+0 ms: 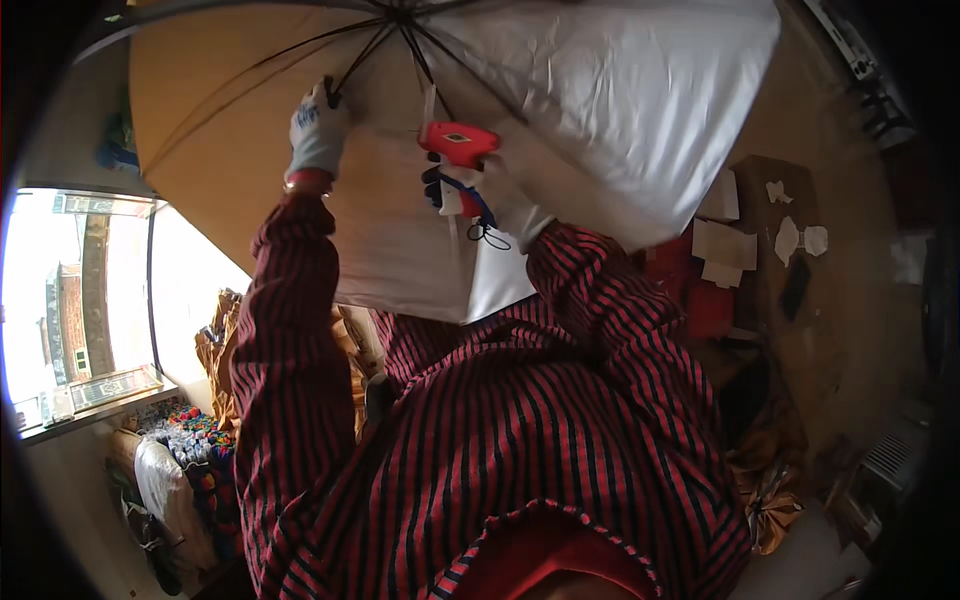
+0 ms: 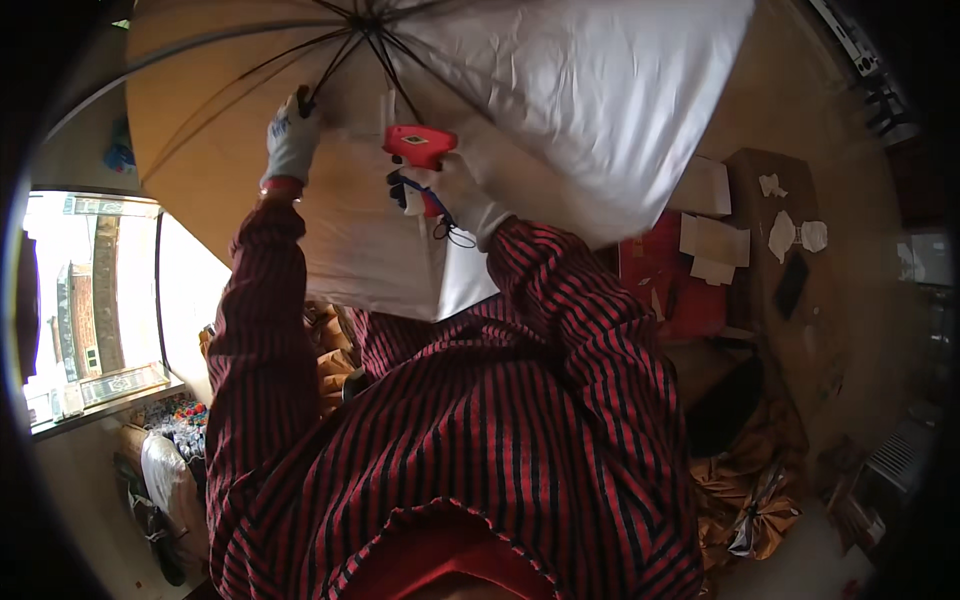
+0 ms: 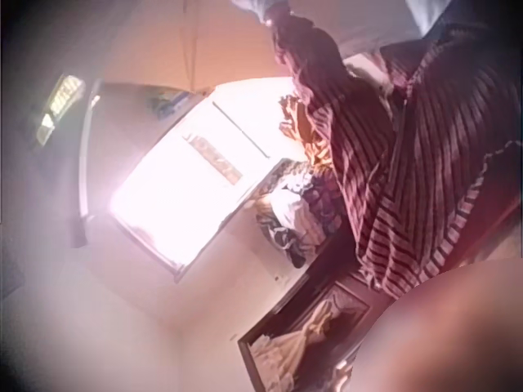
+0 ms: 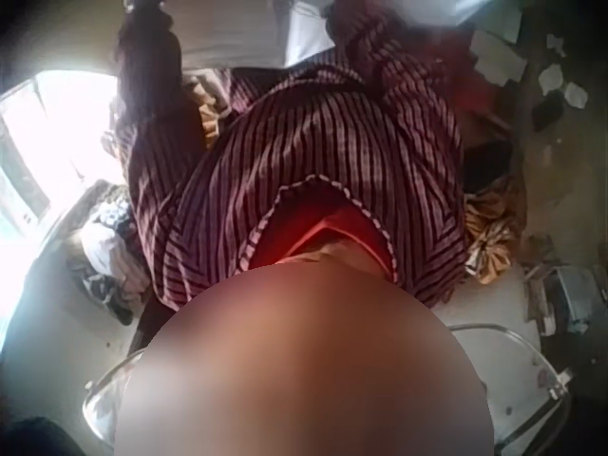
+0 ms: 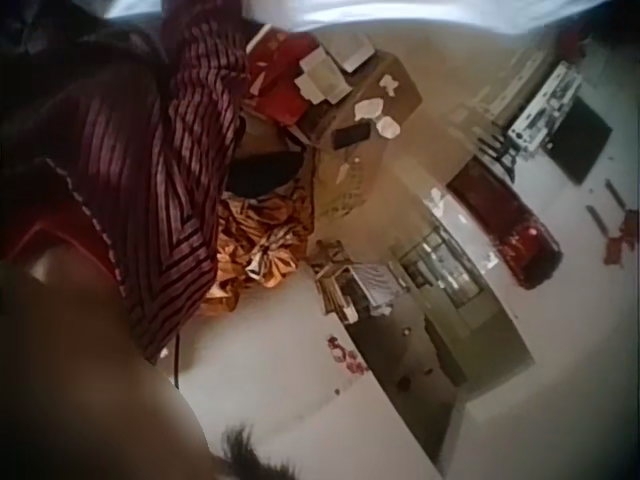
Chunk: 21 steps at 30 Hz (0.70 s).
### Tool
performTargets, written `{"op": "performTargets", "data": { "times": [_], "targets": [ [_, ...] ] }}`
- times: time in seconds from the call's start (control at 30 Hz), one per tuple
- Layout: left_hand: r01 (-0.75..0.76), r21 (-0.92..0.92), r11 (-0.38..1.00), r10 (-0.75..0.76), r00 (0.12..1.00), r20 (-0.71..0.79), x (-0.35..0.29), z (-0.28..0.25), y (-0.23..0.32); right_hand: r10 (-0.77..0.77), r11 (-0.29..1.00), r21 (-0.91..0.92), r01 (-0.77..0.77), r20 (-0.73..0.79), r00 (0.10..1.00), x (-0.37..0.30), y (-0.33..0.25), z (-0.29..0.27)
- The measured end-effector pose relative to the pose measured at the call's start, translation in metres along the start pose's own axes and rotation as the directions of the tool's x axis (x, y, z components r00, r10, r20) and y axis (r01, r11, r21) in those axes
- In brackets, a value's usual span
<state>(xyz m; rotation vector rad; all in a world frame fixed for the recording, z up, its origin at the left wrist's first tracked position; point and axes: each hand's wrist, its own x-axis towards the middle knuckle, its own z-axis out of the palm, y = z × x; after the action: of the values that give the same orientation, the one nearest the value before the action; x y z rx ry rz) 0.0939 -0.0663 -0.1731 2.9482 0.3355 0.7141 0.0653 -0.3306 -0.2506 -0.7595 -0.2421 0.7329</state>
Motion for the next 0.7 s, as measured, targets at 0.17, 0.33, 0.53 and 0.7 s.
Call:
{"op": "performTargets", "data": {
  "times": [0.17, 0.33, 0.53, 0.7],
  "targets": [
    [0.060, -0.258, 0.964, -0.046, 0.997, 0.058, -0.079, 0.021, 0.073, -0.494, 0.786, -0.521, 0.334, -0.202, 0.846, -0.001, -0.004, -0.014],
    [0.152, -0.093, 0.984, -0.115, 0.940, 0.322, -0.117, 0.034, 0.093, -0.479, 0.877, -0.254, 0.408, -0.516, 0.710, -0.010, -0.026, 0.014],
    [0.215, -0.242, 0.946, -0.121, 0.929, 0.350, -0.115, 0.055, 0.081, -0.683, 0.726, -0.439, 0.528, -0.549, 0.482, -0.009, -0.074, 0.013],
    [0.195, -0.321, 0.927, -0.099, 0.951, 0.292, -0.113, 0.069, 0.084, -0.651, 0.753, -0.530, 0.390, -0.506, 0.566, -0.009, 0.007, 0.000]
  ]
}}
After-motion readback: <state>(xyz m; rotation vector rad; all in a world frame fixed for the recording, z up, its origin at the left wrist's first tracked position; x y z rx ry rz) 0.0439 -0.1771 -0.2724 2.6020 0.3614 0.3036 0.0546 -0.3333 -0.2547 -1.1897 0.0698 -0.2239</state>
